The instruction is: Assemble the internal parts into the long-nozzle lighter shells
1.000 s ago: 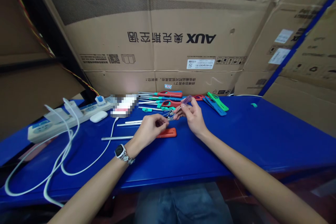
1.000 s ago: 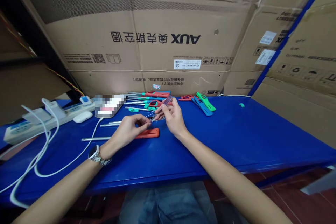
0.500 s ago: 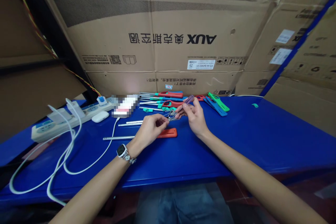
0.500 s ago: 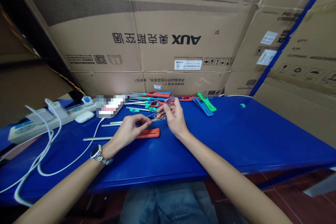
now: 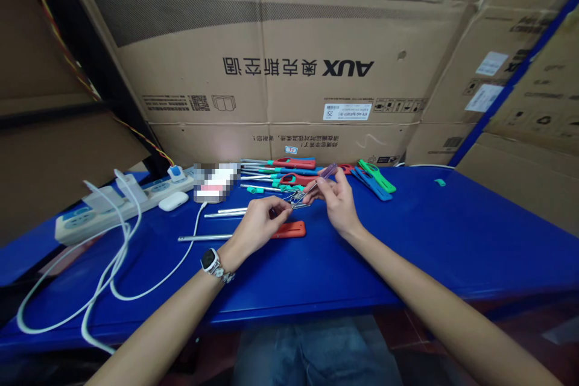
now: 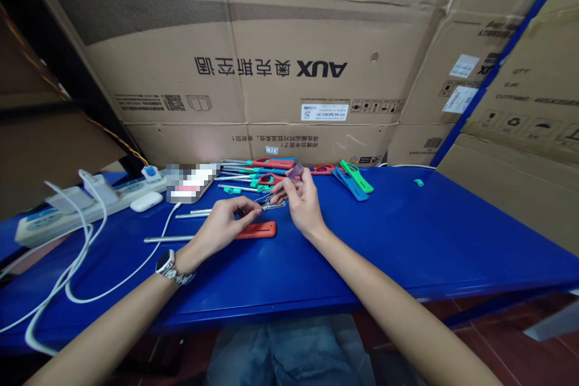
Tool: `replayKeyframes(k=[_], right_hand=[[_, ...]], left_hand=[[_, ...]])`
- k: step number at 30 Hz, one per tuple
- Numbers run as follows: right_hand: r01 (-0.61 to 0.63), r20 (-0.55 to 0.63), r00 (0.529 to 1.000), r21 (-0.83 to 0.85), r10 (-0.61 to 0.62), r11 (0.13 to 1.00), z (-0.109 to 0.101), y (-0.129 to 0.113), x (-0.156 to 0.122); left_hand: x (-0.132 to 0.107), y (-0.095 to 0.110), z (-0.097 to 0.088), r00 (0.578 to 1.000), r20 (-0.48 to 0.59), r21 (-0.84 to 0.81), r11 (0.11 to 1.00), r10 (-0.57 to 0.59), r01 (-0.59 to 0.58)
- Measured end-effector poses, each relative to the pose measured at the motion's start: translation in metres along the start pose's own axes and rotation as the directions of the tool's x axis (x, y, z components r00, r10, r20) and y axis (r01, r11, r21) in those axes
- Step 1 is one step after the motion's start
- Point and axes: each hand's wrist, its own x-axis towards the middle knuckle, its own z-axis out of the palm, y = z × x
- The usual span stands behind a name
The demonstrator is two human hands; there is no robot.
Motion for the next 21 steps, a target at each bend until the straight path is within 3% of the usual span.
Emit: replayKeyframes(k=[11,17,21], right_hand=[[0.042,0.052,0.998,-0.013,-0.041,0.999,0.0016,0.002,-0.001],[0.059,0.104,0.993,-0.085,-0.05,0.995,-0.0049,0.0052,-0.0021],[0.073,0.17,0.984,-0.161,-0.045,0.984,-0.0044,0.0064,-0.0061]], left_hand=[[-0.0021,0.0001,0.0013,0.998,0.069,0.037,0.999,0.006,-0.008],[-0.0073,0.0021,-0.0043,0.962,0.26,0.185,0.973,0.086,-0.137],[-0.0077,0.0032,-0.0042,0.939,0.337,0.177,0.975,0.065,-0.131]])
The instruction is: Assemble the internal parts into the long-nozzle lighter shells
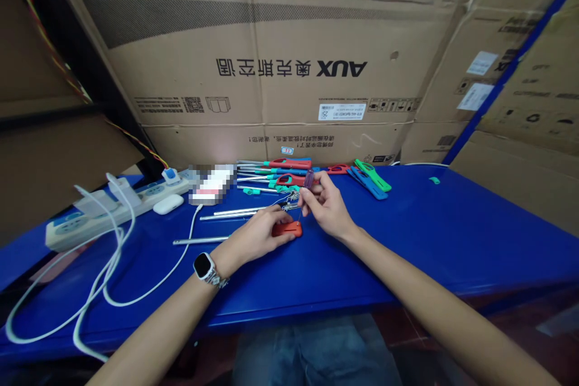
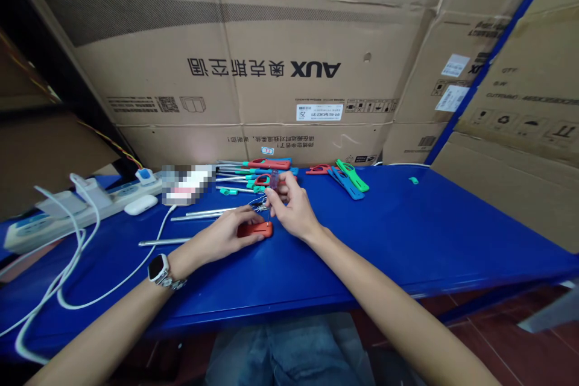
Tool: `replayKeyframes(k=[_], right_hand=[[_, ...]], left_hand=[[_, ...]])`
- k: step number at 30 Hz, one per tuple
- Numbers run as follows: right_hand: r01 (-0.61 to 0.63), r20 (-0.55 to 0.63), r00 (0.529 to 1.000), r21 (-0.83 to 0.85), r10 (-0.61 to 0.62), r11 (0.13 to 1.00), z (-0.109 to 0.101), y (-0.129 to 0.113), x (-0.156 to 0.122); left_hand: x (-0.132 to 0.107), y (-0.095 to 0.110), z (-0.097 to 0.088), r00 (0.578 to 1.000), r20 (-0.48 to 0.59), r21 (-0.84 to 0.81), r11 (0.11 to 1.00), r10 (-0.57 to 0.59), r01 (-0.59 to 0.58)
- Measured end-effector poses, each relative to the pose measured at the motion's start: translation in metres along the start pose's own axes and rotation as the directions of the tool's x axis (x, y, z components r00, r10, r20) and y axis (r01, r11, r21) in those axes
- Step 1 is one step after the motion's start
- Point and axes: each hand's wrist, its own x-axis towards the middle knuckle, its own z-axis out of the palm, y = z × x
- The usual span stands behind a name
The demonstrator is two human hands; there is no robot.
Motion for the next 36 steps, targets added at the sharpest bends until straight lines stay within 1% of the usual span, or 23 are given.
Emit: replayKeyframes(k=[3,9,15,20,24,27,29,31,33,35,36], right_hand=[[0.022,0.024,0.999,-0.046,-0.02,0.999,0.001,-0.001,-0.002],[0.034,0.039,0.999,-0.088,-0.03,0.996,0.001,-0.003,-0.002],[0.026,0.069,0.997,-0.085,-0.021,0.996,0.003,-0.002,-0.004],[0.018,0.117,0.993,-0.097,-0.007,0.995,0.006,-0.001,-0.004],[-0.009,0.137,0.99,-0.085,0.02,0.996,0.008,-0.001,0.0],[-0.031,0.122,0.991,-0.109,0.045,0.994,0.012,0.0,0.004],[-0.047,0.1,0.993,-0.112,0.058,0.993,0.014,0.001,0.006],[-0.055,0.073,0.995,-0.115,0.063,0.992,0.016,0.003,0.007],[-0.051,0.058,0.997,-0.122,0.058,0.991,0.017,0.005,0.007],[-0.041,0.053,0.997,-0.118,0.047,0.992,0.018,0.006,0.006],[-0.037,0.052,0.998,-0.116,0.043,0.993,0.019,0.007,0.006]], left_hand=[[0.0,0.0,0.0,1.0,0.024,-0.009,1.0,-0.007,0.007],[0.0,-0.006,0.002,1.0,0.024,-0.007,1.0,0.012,-0.011],[0.0,-0.008,0.003,1.0,0.006,0.0,1.0,0.017,-0.017],[-0.001,-0.012,-0.001,1.0,-0.017,0.012,1.0,0.025,-0.025],[0.0,-0.017,-0.004,1.0,-0.008,0.018,1.0,-0.007,0.008],[0.0,-0.02,-0.004,0.999,-0.001,0.048,0.998,-0.036,0.036],[0.0,-0.021,-0.006,0.998,-0.054,0.059,0.998,-0.019,0.022],[0.002,-0.017,-0.009,0.986,-0.167,-0.002,1.0,0.017,-0.017],[0.008,-0.009,-0.014,0.948,-0.317,-0.139,0.988,0.014,-0.061],[0.019,0.002,-0.02,0.889,-0.456,-0.278,0.955,-0.04,-0.1],[0.025,0.009,-0.022,0.861,-0.504,-0.322,0.939,-0.061,-0.122]])
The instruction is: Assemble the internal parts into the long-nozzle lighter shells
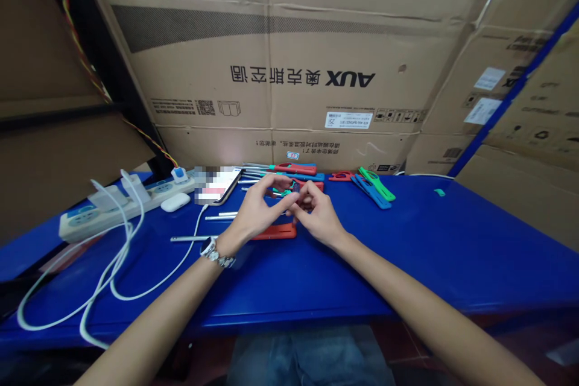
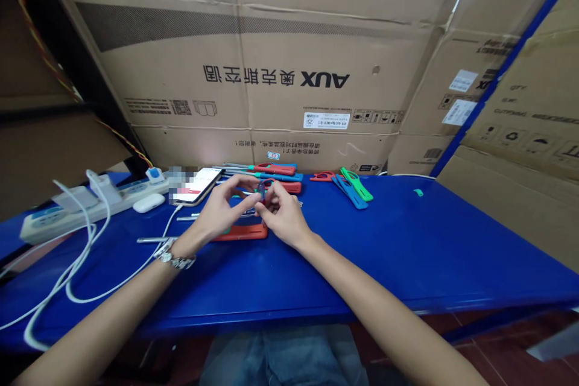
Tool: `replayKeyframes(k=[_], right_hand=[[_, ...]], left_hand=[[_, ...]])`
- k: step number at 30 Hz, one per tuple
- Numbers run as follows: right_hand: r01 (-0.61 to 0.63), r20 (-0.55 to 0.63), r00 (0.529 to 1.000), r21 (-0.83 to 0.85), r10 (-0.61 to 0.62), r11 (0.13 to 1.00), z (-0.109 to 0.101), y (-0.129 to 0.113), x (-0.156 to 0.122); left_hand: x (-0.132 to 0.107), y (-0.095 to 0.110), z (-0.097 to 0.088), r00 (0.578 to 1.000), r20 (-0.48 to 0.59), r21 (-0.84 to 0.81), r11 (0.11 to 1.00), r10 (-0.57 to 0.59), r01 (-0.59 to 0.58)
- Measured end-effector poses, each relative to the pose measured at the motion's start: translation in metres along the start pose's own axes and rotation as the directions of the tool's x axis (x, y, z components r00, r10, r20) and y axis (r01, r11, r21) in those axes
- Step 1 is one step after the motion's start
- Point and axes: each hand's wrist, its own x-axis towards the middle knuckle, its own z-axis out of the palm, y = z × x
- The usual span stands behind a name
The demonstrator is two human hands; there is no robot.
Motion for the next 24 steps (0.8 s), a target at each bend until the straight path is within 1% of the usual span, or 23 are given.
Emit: replayKeyframes(k=[1,3,5,7,10,12,13,15,16,17,19,21,22,23,24], right_hand=[[0.001,-0.002,1.0,-0.002,-0.001,1.0,0.001,0.0,0.0],[-0.004,-0.021,1.0,-0.016,0.004,1.0,0.002,0.001,0.001],[-0.022,-0.036,0.999,-0.019,0.021,1.0,0.003,0.002,0.001],[-0.04,-0.015,0.999,0.01,0.04,0.999,0.002,0.001,0.002],[-0.068,0.099,0.993,0.086,0.059,0.994,-0.003,-0.004,0.002],[-0.081,0.175,0.983,0.123,0.059,0.989,-0.007,-0.008,0.003],[-0.086,0.198,0.978,0.129,0.059,0.988,-0.01,-0.01,0.003],[-0.093,0.208,0.976,0.126,0.066,0.988,-0.012,-0.013,0.004],[-0.1,0.194,0.978,0.124,0.075,0.987,-0.013,-0.013,0.004],[-0.107,0.17,0.982,0.125,0.085,0.986,-0.012,-0.013,0.005],[-0.108,0.1,0.99,0.122,0.096,0.987,-0.009,-0.011,0.006],[-0.083,0.021,0.996,0.091,0.082,0.992,-0.004,-0.007,0.007],[-0.066,-0.017,0.998,0.068,0.067,0.996,-0.002,-0.004,0.007],[-0.052,-0.05,0.997,0.045,0.054,0.998,0.0,-0.003,0.008],[-0.043,-0.073,0.996,0.027,0.045,0.999,0.001,-0.002,0.008]], left_hand=[[0.006,0.005,0.004,0.999,-0.047,-0.04,0.999,-0.007,0.005],[0.016,0.012,0.013,0.996,-0.09,-0.113,0.994,-0.004,-0.006],[0.021,0.013,0.019,0.993,-0.118,-0.157,0.987,0.0,-0.019],[0.023,0.01,0.022,0.992,-0.125,-0.19,0.982,-0.009,-0.015],[0.02,0.005,0.018,0.995,-0.099,-0.218,0.976,-0.012,-0.01],[0.017,0.004,0.014,0.999,-0.045,-0.227,0.974,-0.003,-0.007],[0.016,0.005,0.012,1.0,-0.008,-0.233,0.972,0.0,-0.002],[0.014,0.005,0.011,0.999,0.045,-0.243,0.97,-0.001,0.012],[0.014,0.006,0.012,0.999,0.05,-0.247,0.969,0.001,0.011],[0.014,0.006,0.013,1.0,0.031,-0.249,0.968,0.004,0.004],[0.014,0.005,0.019,0.998,-0.068,-0.242,0.97,0.0,-0.016],[0.015,0.006,0.025,0.985,-0.173,-0.229,0.973,-0.024,-0.016],[0.015,0.007,0.028,0.978,-0.207,-0.226,0.974,-0.038,-0.01],[0.015,0.008,0.028,0.975,-0.219,-0.228,0.974,-0.047,-0.004],[0.015,0.009,0.028,0.978,-0.204,-0.232,0.973,-0.05,0.001]])
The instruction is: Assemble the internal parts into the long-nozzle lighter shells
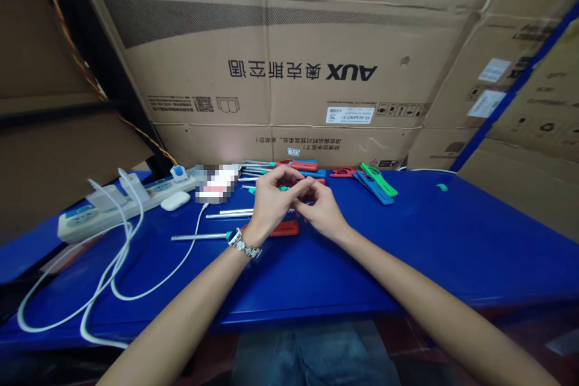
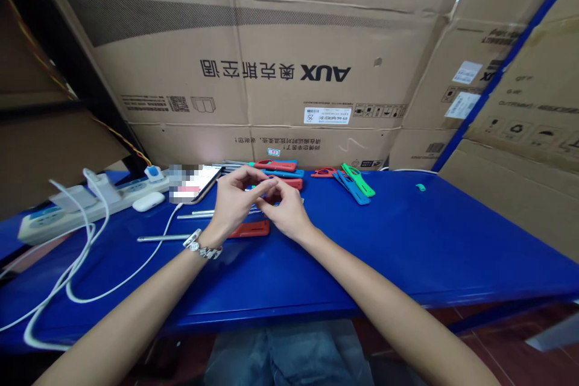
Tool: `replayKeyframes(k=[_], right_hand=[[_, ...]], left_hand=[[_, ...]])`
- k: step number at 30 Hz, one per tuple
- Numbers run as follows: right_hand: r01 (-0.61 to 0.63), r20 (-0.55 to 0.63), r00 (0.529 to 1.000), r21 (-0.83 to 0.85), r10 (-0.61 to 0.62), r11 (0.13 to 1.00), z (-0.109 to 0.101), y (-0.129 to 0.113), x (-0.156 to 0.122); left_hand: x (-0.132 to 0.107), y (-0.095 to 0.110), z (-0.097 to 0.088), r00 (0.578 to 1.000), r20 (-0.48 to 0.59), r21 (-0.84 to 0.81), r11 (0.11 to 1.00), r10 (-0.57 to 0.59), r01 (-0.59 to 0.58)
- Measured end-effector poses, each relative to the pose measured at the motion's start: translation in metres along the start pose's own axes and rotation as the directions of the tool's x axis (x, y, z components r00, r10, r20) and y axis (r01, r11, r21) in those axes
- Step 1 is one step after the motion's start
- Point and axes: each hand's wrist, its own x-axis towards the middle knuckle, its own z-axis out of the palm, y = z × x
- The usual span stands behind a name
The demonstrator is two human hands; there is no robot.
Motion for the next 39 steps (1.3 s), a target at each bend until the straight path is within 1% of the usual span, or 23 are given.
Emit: replayKeyframes(k=[2,3,5,7,9,10,11,14,16,17,19,20,22,25,27,28,29,30,32,34,35,37,39], right_hand=[[-0.009,0.003,1.0,-0.008,0.009,1.0,-0.001,0.0,0.0],[-0.026,0.039,0.999,0.008,0.025,1.0,-0.003,-0.001,0.0],[-0.062,0.154,0.987,0.067,0.052,0.996,-0.007,-0.005,-0.001],[-0.073,0.231,0.972,0.118,0.044,0.99,-0.012,-0.009,-0.001],[-0.058,0.22,0.975,0.124,0.03,0.991,-0.013,-0.011,-0.001],[-0.05,0.192,0.981,0.111,0.028,0.993,-0.013,-0.012,0.0],[-0.041,0.158,0.987,0.097,0.025,0.994,-0.011,-0.011,0.001],[-0.014,0.043,0.999,0.068,0.011,0.998,-0.003,-0.006,0.003],[-0.011,-0.038,0.999,0.056,0.013,0.998,0.002,-0.001,0.004],[-0.018,-0.069,0.997,0.053,0.022,0.998,0.005,0.002,0.004],[-0.036,-0.089,0.995,0.056,0.041,0.998,0.006,0.004,0.004],[-0.045,-0.069,0.996,0.062,0.049,0.997,0.005,0.004,0.003],[-0.062,0.029,0.998,0.077,0.06,0.995,0.0,-0.001,0.0],[-0.075,0.199,0.978,0.096,0.055,0.993,-0.011,-0.012,-0.003],[-0.06,0.236,0.971,0.084,0.039,0.995,-0.016,-0.018,-0.003],[-0.048,0.227,0.973,0.073,0.03,0.996,-0.016,-0.019,-0.002],[-0.036,0.204,0.979,0.06,0.023,0.998,-0.016,-0.018,-0.001],[-0.024,0.167,0.986,0.05,0.015,0.998,-0.015,-0.017,0.0],[0.005,0.075,0.997,0.029,-0.007,1.0,-0.01,-0.011,0.003],[0.039,0.004,0.999,-0.006,-0.039,0.999,-0.004,-0.004,0.004],[0.055,-0.022,0.998,-0.026,-0.056,0.998,-0.001,-0.001,0.005],[0.071,-0.029,0.997,-0.046,-0.072,0.996,0.001,0.002,0.004],[0.051,0.03,0.998,-0.021,-0.05,0.999,-0.001,0.0,0.002]], left_hand=[[0.0,0.002,-0.004,0.997,0.075,-0.007,1.0,-0.004,0.004],[0.001,0.003,-0.007,0.992,0.124,-0.003,1.0,-0.006,0.007],[0.001,0.003,-0.014,0.974,0.225,0.011,1.0,-0.006,0.003],[0.002,0.003,-0.02,0.953,0.304,0.006,1.0,0.001,-0.003],[0.002,0.002,-0.021,0.935,0.353,-0.012,1.0,0.01,-0.006],[0.002,0.001,-0.019,0.939,0.344,-0.016,1.0,0.014,-0.009],[0.002,0.001,-0.017,0.952,0.305,-0.014,1.0,0.016,-0.013],[0.003,0.0,-0.004,0.997,0.079,0.014,1.0,0.012,-0.013],[0.002,0.002,0.003,1.0,-0.03,0.018,1.0,-0.008,0.009],[0.002,0.003,0.005,0.999,-0.047,0.015,1.0,-0.017,0.017],[0.001,0.005,0.005,0.999,-0.021,-0.001,1.0,-0.027,0.027],[0.0,0.006,0.002,1.0,0.016,-0.006,1.0,-0.025,0.025],[0.0,0.007,-0.005,0.993,0.116,0.006,1.0,-0.01,0.009],[0.0,0.007,-0.018,0.961,0.274,0.05,0.997,0.037,-0.053],[0.0,0.006,-0.021,0.941,0.335,0.052,0.997,0.043,-0.064],[0.0,0.005,-0.021,0.94,0.339,0.053,0.997,0.039,-0.06],[0.0,0.004,-0.019,0.949,0.313,0.055,0.997,0.031,-0.051],[0.0,0.003,-0.017,0.965,0.26,0.058,0.998,0.024,-0.04],[0.0,0.002,-0.01,0.994,0.111,0.059,0.998,0.011,-0.017],[0.0,0.003,-0.004,1.0,-0.003,0.033,0.999,-0.009,0.01],[0.0,0.003,-0.002,1.0,-0.014,0.017,1.0,-0.017,0.017],[0.0,0.005,-0.003,1.0,0.023,-0.005,1.0,-0.02,0.021],[0.0,0.006,-0.008,0.996,0.085,-0.012,1.0,-0.019,0.02]])
